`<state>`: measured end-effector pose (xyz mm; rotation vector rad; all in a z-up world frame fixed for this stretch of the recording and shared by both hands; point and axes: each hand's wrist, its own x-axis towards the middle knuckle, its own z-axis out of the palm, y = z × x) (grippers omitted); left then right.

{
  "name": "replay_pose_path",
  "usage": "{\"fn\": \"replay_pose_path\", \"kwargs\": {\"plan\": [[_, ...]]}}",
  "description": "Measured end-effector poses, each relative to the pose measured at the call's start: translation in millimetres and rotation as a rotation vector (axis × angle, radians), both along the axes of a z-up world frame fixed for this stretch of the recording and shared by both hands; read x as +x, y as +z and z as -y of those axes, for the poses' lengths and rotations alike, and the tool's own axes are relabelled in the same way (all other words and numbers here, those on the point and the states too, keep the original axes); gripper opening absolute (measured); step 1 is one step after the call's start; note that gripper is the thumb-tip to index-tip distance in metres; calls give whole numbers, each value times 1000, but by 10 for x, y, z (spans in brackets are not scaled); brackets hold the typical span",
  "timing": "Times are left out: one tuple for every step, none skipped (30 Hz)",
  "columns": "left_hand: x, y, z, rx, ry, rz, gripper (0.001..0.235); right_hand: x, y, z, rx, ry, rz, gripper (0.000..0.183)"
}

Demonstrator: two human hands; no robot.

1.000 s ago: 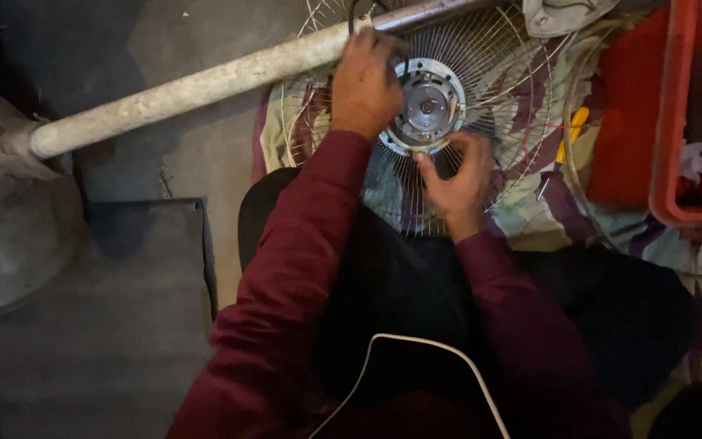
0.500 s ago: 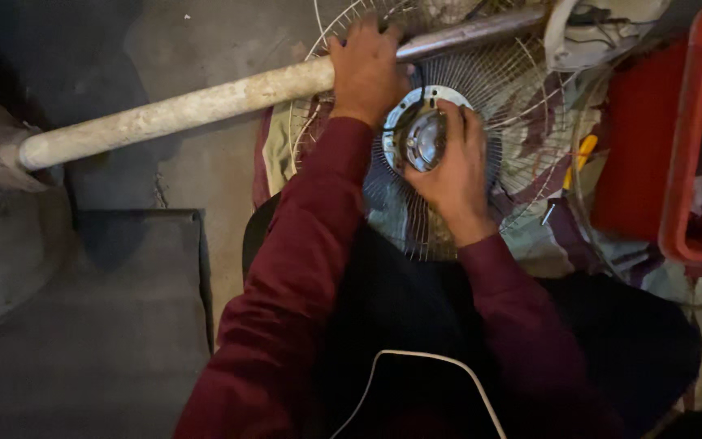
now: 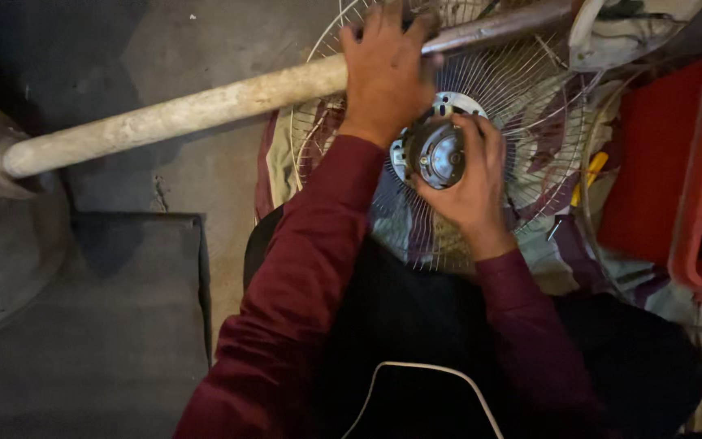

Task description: The person disassembles a standing fan by removing the front grille and motor housing, then reassembles it by reattaching the motor housing and securing the front grille. The person uses a screwdriver to tighten screws and handles the fan blades and motor components.

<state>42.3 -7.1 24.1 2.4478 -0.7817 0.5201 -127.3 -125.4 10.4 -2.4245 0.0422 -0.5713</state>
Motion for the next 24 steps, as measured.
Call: {"fn": "replay_pose_path", "kwargs": {"plan": [[19,29,9,-8,41,28,55,20,17,17,19,25,-29,91],[39,49,16,-16,82,56,62,39,36,45,39,50,-58,90],[43,57,11,-25,123,81,69,43,52,62,56,76,-89,89],[40,53,-9,-8,147,20,67,45,60,62,39,86,-92,88],[48,44,-39,5,172,-39,65,55,65,63,19,98,-90,88],[39,26,-70,18,197,-97,63,58,68,58,0,110,-89,87],[5,0,-53,55,85,-80,68,61,75,55,-20,110,-77,89],[-32,-31,-21,93,-26,-63,74,66,80,52,-40,109,-66,90],[-69,-70,15,129,-138,-46,80,61,85,57,-61,107,-57,92],[-101,-107,52,168,-139,-86,85,54,89,63,-52,109,-67,89],[-139,-142,75,210,-141,-127,90,37,96,57,-41,110,-80,87],[-164,-170,103,252,-142,-169,95,19,104,53,-29,111,-93,84],[-153,-189,134,294,-84,-140,97,19,104,39,-30,105,-103,84],[-124,-199,166,336,-25,-111,99,19,104,28,-30,98,-113,84],[-107,-203,196,373,31,-81,101,7,114,26,-35,89,-124,84],[-85,-205,210,440,61,-135,99,-2,121,19,-39,87,-120,85],[-44,-204,230,504,90,-188,98,-5,123,13,-44,86,-114,86],[-17,-209,241,568,120,-241,97,-6,122,9,-49,84,-109,87],[-21,-223,238,536,130,-222,91,-25,121,5,-43,76,-107,86],[-22,-238,229,503,140,-203,85,-39,119,1,-37,68,-104,85],[-2,-252,220,468,153,-183,78,-23,116,1,-33,63,-100,84],[17,-267,207,450,139,-203,77,-6,114,3,-29,64,-106,84],[16,-285,193,435,120,-222,77,-10,108,-2,-23,62,-113,84],[14,-301,181,420,101,-242,76,-15,96,-10,-16,60,-120,84]]}}
